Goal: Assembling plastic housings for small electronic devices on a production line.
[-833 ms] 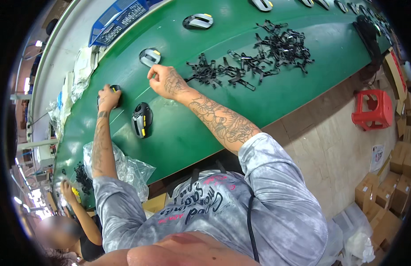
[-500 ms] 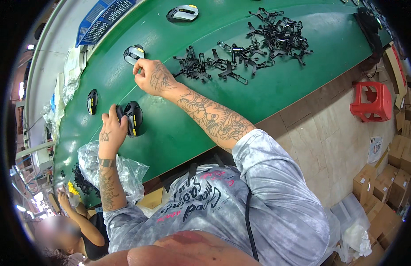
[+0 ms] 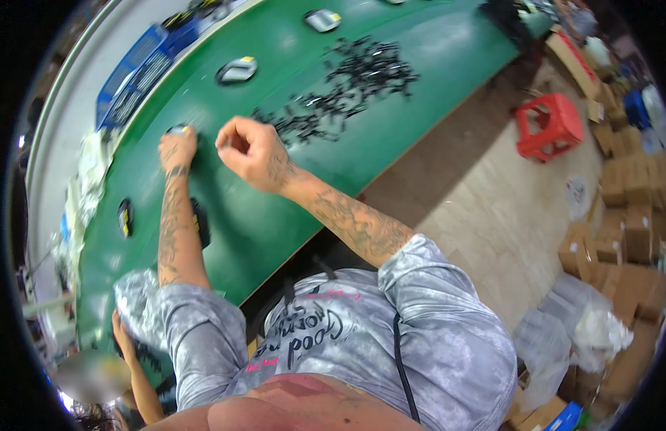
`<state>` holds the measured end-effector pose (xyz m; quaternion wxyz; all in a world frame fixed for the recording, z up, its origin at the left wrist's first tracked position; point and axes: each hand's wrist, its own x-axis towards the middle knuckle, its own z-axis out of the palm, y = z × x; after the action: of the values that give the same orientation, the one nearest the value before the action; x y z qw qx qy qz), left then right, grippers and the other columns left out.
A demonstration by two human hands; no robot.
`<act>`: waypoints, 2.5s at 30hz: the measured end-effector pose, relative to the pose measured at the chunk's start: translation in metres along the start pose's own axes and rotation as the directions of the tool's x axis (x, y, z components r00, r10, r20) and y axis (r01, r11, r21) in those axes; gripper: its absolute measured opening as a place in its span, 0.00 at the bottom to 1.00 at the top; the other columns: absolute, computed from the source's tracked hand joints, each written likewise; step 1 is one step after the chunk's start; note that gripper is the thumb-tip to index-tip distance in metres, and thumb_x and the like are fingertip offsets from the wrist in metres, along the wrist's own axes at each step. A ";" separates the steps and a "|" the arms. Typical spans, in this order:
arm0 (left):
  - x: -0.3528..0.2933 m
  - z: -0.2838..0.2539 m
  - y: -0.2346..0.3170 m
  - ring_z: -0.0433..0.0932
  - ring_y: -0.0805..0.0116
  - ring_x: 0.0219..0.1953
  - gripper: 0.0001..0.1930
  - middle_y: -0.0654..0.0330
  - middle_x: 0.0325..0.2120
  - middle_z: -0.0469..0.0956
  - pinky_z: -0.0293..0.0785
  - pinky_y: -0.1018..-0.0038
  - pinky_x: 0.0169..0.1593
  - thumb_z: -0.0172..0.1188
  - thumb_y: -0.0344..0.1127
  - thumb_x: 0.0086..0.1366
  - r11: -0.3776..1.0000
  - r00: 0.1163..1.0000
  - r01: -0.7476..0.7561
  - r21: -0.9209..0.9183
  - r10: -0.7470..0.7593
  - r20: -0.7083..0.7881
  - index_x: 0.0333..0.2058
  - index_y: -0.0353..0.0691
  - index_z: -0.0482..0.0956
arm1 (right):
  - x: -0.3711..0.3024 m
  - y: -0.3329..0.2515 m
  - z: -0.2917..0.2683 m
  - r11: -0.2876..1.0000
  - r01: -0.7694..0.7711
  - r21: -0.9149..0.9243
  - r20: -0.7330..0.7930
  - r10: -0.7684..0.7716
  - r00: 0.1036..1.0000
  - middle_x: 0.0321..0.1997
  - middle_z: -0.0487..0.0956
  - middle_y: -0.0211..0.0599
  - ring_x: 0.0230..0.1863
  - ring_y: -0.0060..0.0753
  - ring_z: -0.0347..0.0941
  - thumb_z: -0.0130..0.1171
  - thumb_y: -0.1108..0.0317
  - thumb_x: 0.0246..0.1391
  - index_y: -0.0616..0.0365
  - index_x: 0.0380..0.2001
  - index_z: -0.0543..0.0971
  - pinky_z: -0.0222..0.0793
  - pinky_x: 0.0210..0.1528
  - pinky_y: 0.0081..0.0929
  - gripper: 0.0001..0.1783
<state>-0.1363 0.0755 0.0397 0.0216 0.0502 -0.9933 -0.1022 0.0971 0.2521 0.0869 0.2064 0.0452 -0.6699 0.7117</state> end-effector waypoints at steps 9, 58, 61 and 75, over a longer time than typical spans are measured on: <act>0.012 -0.010 -0.066 0.81 0.53 0.53 0.50 0.40 0.47 0.81 0.78 0.59 0.55 0.67 0.57 0.55 0.872 0.926 -0.261 -0.414 0.104 -0.364 0.65 0.20 0.63 | 0.000 -0.006 -0.109 0.706 -0.187 -0.683 -0.104 0.159 0.982 0.36 0.81 0.36 0.39 0.33 0.78 0.66 0.60 0.57 0.56 0.53 0.81 0.74 0.46 0.34 0.22; -0.239 0.000 -0.092 0.81 0.67 0.52 0.34 0.51 0.56 0.77 0.82 0.71 0.54 0.59 0.15 0.63 -0.180 0.728 0.511 -0.840 0.610 0.312 0.69 0.30 0.64 | -0.060 -0.014 -0.002 0.875 -0.329 -0.354 0.259 0.430 0.865 0.37 0.83 0.31 0.35 0.18 0.75 0.69 0.71 0.59 0.63 0.47 0.86 0.71 0.38 0.17 0.14; -0.241 0.001 -0.093 0.80 0.67 0.55 0.35 0.51 0.58 0.76 0.81 0.71 0.58 0.61 0.16 0.62 -0.183 0.712 0.505 -0.843 0.640 0.288 0.69 0.31 0.63 | -0.059 -0.010 0.017 0.877 -0.170 -0.449 0.247 0.305 0.919 0.35 0.83 0.33 0.32 0.21 0.74 0.67 0.67 0.61 0.62 0.45 0.87 0.70 0.36 0.21 0.12; -0.238 -0.004 -0.094 0.78 0.76 0.48 0.29 0.59 0.53 0.78 0.82 0.76 0.51 0.59 0.27 0.71 -0.029 0.721 0.500 -0.865 0.567 0.398 0.69 0.35 0.65 | -0.063 -0.002 0.032 0.637 0.231 -0.736 0.336 0.047 0.941 0.33 0.81 0.36 0.34 0.30 0.77 0.72 0.69 0.53 0.57 0.45 0.84 0.73 0.36 0.29 0.15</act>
<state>0.1097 0.0076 0.0163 -0.3181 -0.0522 -0.5211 -0.7903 0.1482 0.2066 0.0700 0.1295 0.1046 -0.9286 0.3317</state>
